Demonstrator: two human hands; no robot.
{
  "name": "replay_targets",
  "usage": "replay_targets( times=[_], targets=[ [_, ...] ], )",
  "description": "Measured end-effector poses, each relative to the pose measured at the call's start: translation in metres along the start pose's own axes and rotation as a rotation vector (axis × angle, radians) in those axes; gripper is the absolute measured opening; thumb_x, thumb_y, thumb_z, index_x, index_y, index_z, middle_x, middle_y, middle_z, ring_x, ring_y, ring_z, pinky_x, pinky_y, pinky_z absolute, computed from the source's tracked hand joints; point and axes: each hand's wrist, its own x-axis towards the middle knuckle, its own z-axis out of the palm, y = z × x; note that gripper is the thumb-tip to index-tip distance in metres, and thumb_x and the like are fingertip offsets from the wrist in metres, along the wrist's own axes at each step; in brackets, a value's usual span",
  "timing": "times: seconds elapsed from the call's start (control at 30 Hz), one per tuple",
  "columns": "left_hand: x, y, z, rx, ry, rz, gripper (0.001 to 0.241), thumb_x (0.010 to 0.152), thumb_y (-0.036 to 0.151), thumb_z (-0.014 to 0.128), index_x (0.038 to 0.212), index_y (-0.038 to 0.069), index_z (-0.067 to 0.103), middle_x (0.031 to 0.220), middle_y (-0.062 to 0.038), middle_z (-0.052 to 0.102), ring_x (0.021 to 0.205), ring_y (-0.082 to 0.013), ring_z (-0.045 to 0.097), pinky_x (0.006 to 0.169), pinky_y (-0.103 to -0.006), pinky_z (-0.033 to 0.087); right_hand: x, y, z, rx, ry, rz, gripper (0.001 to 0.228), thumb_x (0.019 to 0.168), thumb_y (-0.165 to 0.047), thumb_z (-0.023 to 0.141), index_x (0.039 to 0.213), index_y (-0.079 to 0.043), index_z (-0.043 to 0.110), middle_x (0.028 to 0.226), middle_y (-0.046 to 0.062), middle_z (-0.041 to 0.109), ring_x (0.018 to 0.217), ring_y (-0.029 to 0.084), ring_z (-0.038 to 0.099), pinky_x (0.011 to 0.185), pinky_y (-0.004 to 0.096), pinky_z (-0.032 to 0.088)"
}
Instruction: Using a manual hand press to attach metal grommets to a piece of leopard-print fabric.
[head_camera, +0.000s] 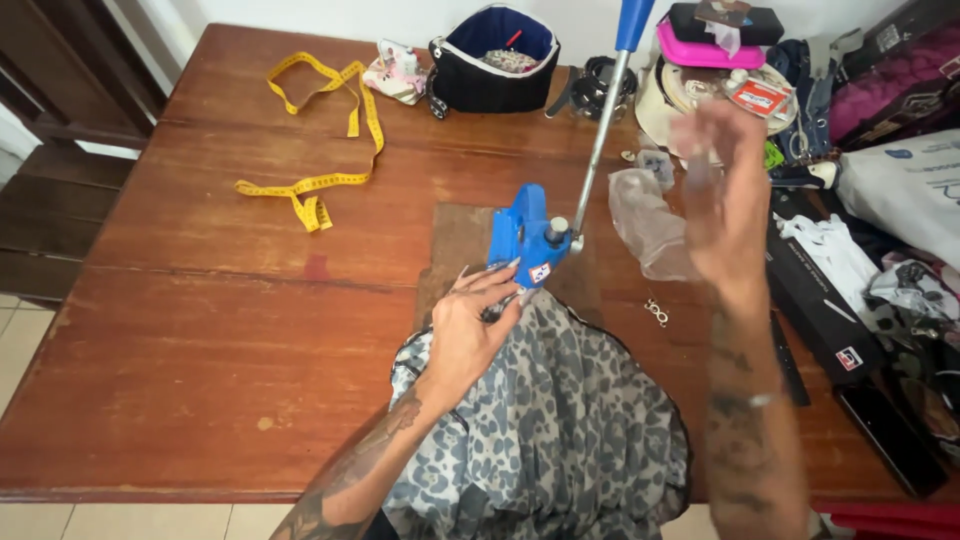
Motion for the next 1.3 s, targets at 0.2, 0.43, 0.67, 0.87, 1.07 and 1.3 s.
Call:
replay_targets(
  times=[0.2,0.43,0.67,0.87,1.07,1.3],
  targets=[
    [-0.002,-0.007,0.017,0.069,0.030,0.002,0.024,0.101,0.022,0.088,0.119,0.010,0.099,0.142,-0.011,0.093,0.138,-0.0300,0.086,0.136,-0.0607,0.053,0.074,-0.019,0.020,0.206,0.000,-0.090,0.049,0.162,-0.037,0.048,0.199,-0.033,0.017,0.211,0.029,0.041,0.192,0.066,0.066,0.164,0.077,0.055],
    [-0.003,-0.009,0.017,0.029,0.014,-0.050,0.027,0.101,0.022,0.089,0.123,0.009,0.099,0.142,-0.010,0.093,0.139,-0.0277,0.086,0.136,-0.0613,0.052,0.133,-0.026,0.045,0.500,0.083,0.324,0.053,0.129,-0.046,0.065,0.171,-0.015,0.054,0.172,0.011,0.065,0.145,0.027,0.090,0.119,0.041,0.076],
    [-0.005,-0.004,0.017,0.017,0.045,-0.039,0.024,0.098,0.023,0.091,0.116,0.010,0.100,0.136,-0.010,0.095,0.134,-0.0271,0.088,0.133,-0.0569,0.056,0.091,-0.113,0.028,0.358,0.181,0.038,0.017,0.133,-0.021,0.061,0.139,-0.007,0.069,0.123,0.011,0.077,0.107,0.024,0.082,0.096,0.040,0.076],
    [-0.003,-0.009,0.016,0.010,0.047,-0.028,0.025,0.098,0.022,0.090,0.118,0.011,0.100,0.136,-0.010,0.095,0.136,-0.0272,0.087,0.130,-0.0528,0.058,-0.025,-0.167,0.035,0.567,0.117,-0.130,0.014,0.136,-0.018,0.057,0.125,-0.010,0.060,0.102,0.010,0.072,0.076,0.020,0.070,0.076,0.034,0.064],
    [-0.002,-0.011,0.013,0.021,0.040,-0.019,0.026,0.097,0.022,0.088,0.118,0.010,0.100,0.136,-0.010,0.095,0.136,-0.0273,0.086,0.129,-0.0484,0.059,-0.103,-0.193,0.063,0.576,0.037,-0.243,0.036,0.117,-0.033,0.056,0.087,-0.013,0.060,0.071,0.002,0.063,0.063,0.020,0.057,0.073,0.044,0.051],
    [-0.008,-0.008,0.014,0.021,0.045,0.011,0.021,0.101,0.023,0.091,0.117,0.014,0.100,0.137,-0.008,0.095,0.135,-0.0265,0.088,0.132,-0.0524,0.055,-0.124,-0.222,0.071,0.336,0.089,-0.259,0.041,0.119,-0.023,0.052,0.079,-0.013,0.055,0.067,0.001,0.054,0.058,0.018,0.048,0.076,0.042,0.062]
  ],
)
